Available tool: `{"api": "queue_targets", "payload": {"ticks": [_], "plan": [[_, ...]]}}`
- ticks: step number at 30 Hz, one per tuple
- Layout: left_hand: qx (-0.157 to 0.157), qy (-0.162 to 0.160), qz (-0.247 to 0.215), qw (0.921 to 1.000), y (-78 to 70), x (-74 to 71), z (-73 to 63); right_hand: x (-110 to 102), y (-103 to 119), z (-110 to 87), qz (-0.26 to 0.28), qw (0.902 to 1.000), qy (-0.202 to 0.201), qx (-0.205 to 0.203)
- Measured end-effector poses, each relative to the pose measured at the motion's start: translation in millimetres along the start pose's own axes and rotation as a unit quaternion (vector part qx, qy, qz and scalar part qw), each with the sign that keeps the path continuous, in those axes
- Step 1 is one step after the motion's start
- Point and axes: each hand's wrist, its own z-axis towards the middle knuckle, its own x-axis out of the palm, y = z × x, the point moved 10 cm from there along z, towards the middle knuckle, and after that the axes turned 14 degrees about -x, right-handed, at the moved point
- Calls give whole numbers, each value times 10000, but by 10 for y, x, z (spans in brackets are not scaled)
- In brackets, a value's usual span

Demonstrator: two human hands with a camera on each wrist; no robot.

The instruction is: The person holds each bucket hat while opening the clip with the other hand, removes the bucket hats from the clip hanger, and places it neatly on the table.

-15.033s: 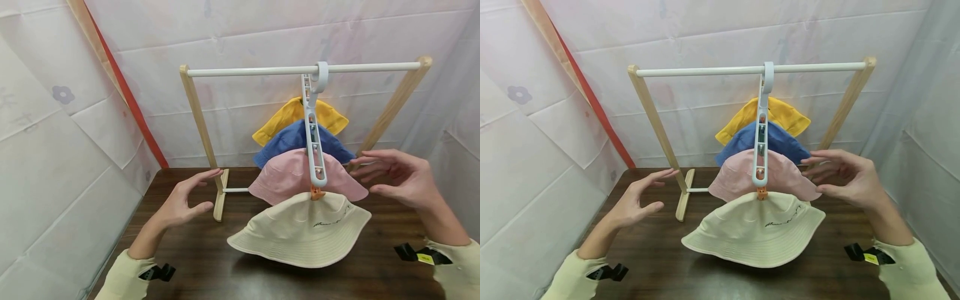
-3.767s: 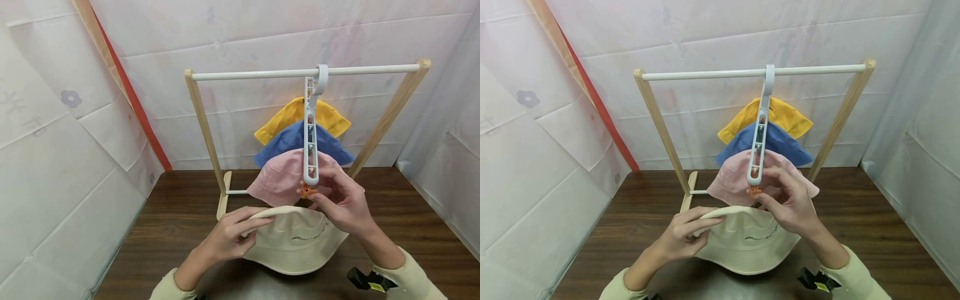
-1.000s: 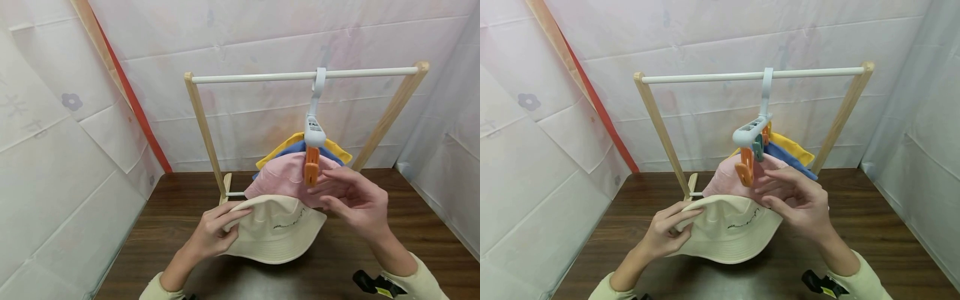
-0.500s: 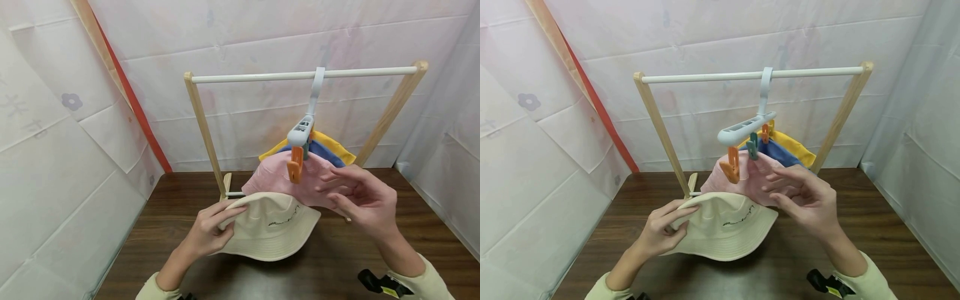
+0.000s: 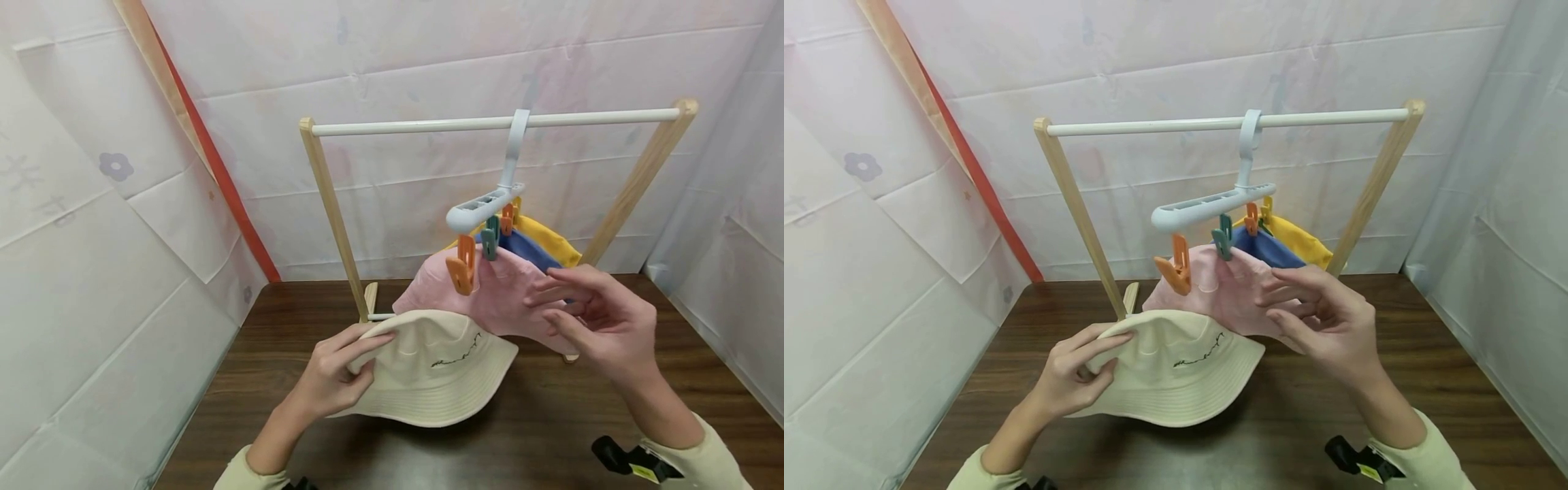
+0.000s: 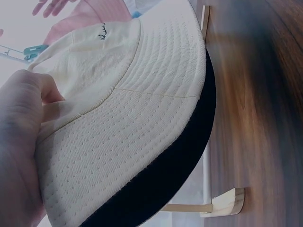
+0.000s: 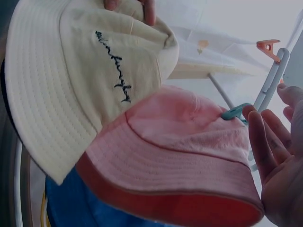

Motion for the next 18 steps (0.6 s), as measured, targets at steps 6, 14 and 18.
{"api": "queue_targets", "payload": {"ticks": [6, 14, 18], "plan": [[-88, 33, -10, 10000, 18, -34, 4, -59, 9, -6, 8, 10000, -59, -25], [-72, 52, 0, 10000, 28, -79, 16, -115, 30, 36, -120, 9997, -186, -76], [-58, 32, 24, 10000, 34, -109, 25, -151, 33, 50, -244, 9994, -228, -23]]}}
